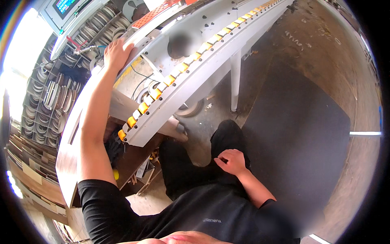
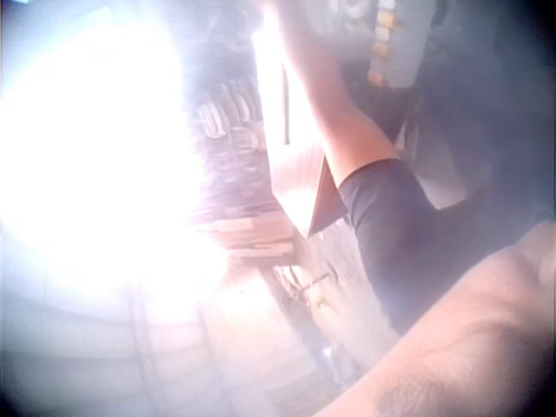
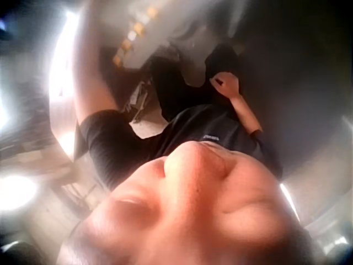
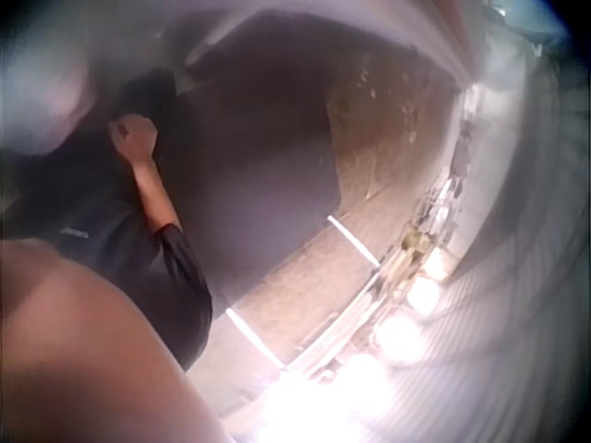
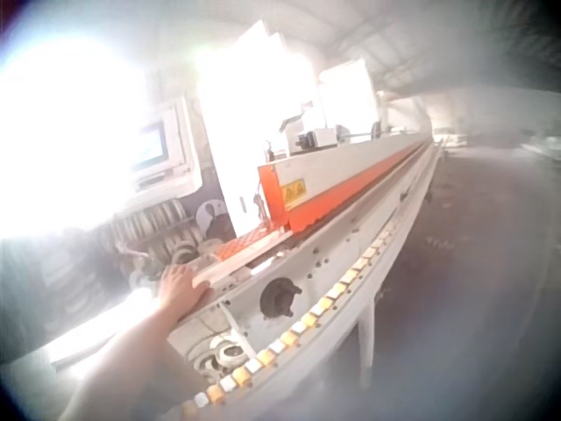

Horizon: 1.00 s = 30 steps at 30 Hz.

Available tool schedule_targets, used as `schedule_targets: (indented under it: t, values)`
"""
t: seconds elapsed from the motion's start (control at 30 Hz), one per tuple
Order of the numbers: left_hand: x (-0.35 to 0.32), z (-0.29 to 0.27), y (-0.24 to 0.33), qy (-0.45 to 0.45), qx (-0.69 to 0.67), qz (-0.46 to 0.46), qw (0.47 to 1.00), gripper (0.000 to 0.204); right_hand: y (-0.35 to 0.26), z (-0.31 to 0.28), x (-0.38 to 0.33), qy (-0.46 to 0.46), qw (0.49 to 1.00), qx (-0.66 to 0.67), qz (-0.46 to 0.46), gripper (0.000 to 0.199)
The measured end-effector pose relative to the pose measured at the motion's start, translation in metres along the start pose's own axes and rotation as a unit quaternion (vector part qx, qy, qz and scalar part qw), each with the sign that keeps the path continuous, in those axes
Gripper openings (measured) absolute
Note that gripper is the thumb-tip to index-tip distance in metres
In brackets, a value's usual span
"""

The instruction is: The person feeds white rectangular wood planks into a conveyor-based processing machine one at a time, then collects the processed pieces and stacks them on a nearby metal table. The person also moves a dark rectangular board and organizes the finished planks into a neat pile.

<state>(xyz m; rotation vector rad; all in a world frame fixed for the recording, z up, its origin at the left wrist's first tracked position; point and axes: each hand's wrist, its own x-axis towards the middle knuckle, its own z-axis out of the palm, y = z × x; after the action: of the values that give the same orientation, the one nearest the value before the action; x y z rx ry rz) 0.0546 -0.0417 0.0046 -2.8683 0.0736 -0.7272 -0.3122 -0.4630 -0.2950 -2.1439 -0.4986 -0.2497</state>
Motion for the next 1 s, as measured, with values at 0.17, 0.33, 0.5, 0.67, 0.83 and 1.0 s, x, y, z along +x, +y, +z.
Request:
schedule_targets:
  t: [0.17, 0.33, 0.5, 0.67, 0.83, 1.0]
  values:
    - [-0.053, 0.01, -0.079, 0.02, -0.059, 0.006, 0.998, 0.071, 0.007, -0.001, -0.01, 0.005, 1.0, 0.019, 0.01, 0.019]
    - [-0.126, -0.009, -0.159, -0.018, -0.042, -0.022, 0.999, 0.073, 0.002, -0.004, -0.004, -0.021, 0.999, 0.023, 0.023, 0.019]
    - [-0.161, -0.022, -0.204, -0.051, -0.014, -0.026, 0.998, 0.078, 0.001, -0.004, 0.001, -0.042, 0.999, 0.006, 0.017, 0.02]
    - [-0.129, -0.012, -0.169, -0.033, -0.053, -0.03, 0.998, 0.083, 0.003, 0.001, 0.008, -0.043, 0.999, 0.025, 0.014, 0.017]
    - [-0.095, -0.013, -0.121, -0.053, -0.105, -0.045, 0.992, 0.087, 0.004, 0.007, 0.017, -0.055, 0.997, 0.046, 0.028, 0.018]
    - [-0.062, 0.005, -0.09, -0.028, -0.088, -0.043, 0.995, 0.09, 0.009, 0.011, 0.015, -0.058, 0.996, 0.051, 0.037, 0.018]
